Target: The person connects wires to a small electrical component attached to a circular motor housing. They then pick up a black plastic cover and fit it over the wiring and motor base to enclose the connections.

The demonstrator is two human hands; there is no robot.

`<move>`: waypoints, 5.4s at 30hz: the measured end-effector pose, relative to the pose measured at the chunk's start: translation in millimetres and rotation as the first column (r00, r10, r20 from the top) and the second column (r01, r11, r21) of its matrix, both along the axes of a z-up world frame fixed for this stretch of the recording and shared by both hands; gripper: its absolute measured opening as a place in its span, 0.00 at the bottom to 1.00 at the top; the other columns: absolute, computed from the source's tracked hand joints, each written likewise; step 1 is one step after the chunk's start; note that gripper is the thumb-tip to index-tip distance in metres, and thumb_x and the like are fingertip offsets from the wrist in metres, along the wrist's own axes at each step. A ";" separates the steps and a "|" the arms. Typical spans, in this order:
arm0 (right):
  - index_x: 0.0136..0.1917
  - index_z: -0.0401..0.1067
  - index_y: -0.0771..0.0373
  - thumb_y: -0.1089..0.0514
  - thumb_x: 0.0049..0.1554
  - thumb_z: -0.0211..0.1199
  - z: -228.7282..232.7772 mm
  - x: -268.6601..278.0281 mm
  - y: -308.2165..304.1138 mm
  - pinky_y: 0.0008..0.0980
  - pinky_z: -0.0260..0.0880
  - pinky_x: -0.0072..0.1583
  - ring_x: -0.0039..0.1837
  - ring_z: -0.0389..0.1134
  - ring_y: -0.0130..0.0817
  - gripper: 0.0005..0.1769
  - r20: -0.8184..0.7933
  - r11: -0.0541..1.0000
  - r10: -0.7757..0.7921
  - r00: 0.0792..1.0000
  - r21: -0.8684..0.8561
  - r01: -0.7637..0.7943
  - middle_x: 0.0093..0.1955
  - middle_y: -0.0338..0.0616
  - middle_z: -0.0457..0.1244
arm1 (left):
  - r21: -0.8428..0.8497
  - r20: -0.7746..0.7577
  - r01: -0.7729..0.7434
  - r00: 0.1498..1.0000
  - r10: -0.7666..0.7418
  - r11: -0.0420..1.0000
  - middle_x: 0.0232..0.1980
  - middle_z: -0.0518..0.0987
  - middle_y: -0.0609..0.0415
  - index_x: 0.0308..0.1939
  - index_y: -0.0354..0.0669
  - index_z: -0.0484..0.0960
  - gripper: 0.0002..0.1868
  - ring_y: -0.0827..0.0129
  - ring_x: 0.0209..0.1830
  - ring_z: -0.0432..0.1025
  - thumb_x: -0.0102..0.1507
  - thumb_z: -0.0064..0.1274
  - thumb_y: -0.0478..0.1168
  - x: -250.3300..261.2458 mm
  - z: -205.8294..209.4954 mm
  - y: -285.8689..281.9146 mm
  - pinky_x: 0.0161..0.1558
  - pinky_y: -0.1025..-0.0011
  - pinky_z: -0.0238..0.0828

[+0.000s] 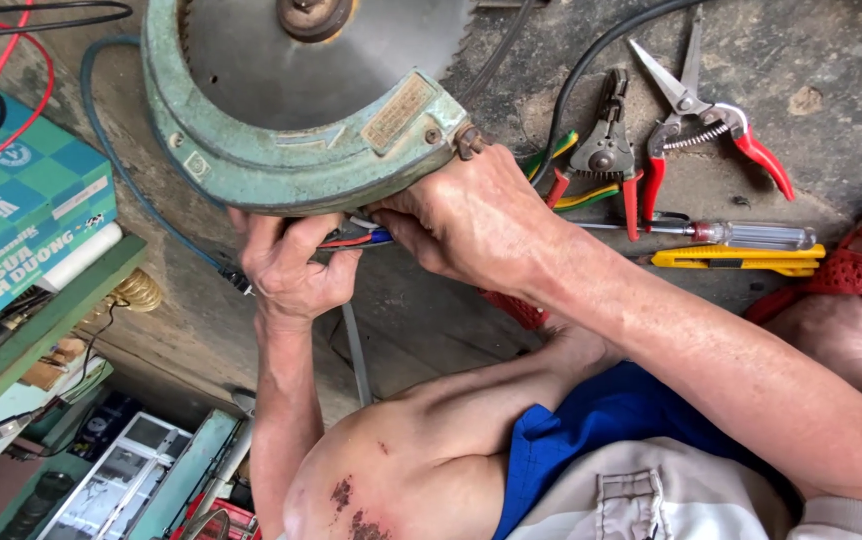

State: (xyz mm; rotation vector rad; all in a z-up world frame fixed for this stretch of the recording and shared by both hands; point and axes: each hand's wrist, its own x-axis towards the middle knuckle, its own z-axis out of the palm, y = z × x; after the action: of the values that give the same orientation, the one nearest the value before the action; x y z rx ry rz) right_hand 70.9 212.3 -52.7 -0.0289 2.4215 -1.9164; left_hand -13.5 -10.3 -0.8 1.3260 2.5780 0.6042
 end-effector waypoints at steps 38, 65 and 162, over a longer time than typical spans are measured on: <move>0.53 0.78 0.70 0.57 0.65 0.62 1.0 -9.6 27.7 0.44 0.70 0.60 0.61 0.72 0.50 0.13 -0.127 0.943 0.008 0.992 -0.328 -0.050 0.56 0.54 0.71 | -0.255 0.254 0.147 0.964 -0.081 0.956 0.56 0.79 0.40 0.59 0.45 0.84 0.21 0.36 0.58 0.70 0.64 0.64 0.48 -18.5 47.6 32.7 0.62 0.44 0.67; 0.60 0.76 0.72 0.56 0.64 0.67 -26.7 30.4 19.9 0.43 0.66 0.52 0.51 0.74 0.54 0.17 -0.479 0.993 0.007 0.878 0.106 0.050 0.50 0.57 0.72 | -0.401 -0.023 -0.023 1.000 0.015 0.916 0.27 0.76 0.58 0.39 0.57 0.93 0.04 0.56 0.29 0.66 0.67 0.68 0.47 -13.9 62.4 58.8 0.18 0.63 0.59; 0.56 0.80 0.50 0.51 0.63 0.58 5.5 -8.8 -35.3 0.30 0.73 0.48 0.52 0.72 0.40 0.13 -0.500 0.933 0.151 0.853 0.356 0.044 0.62 0.41 0.72 | 0.553 0.271 -0.355 0.932 0.240 0.754 0.51 0.78 0.41 0.45 0.33 0.83 0.24 0.42 0.58 0.77 0.59 0.70 0.50 -6.1 -22.2 -32.7 0.61 0.50 0.76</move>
State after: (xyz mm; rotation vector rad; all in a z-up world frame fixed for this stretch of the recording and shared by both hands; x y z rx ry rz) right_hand 62.0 177.0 -47.1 -0.6830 3.0325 -1.5581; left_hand -19.6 -43.0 -23.1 0.9049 2.5502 1.6278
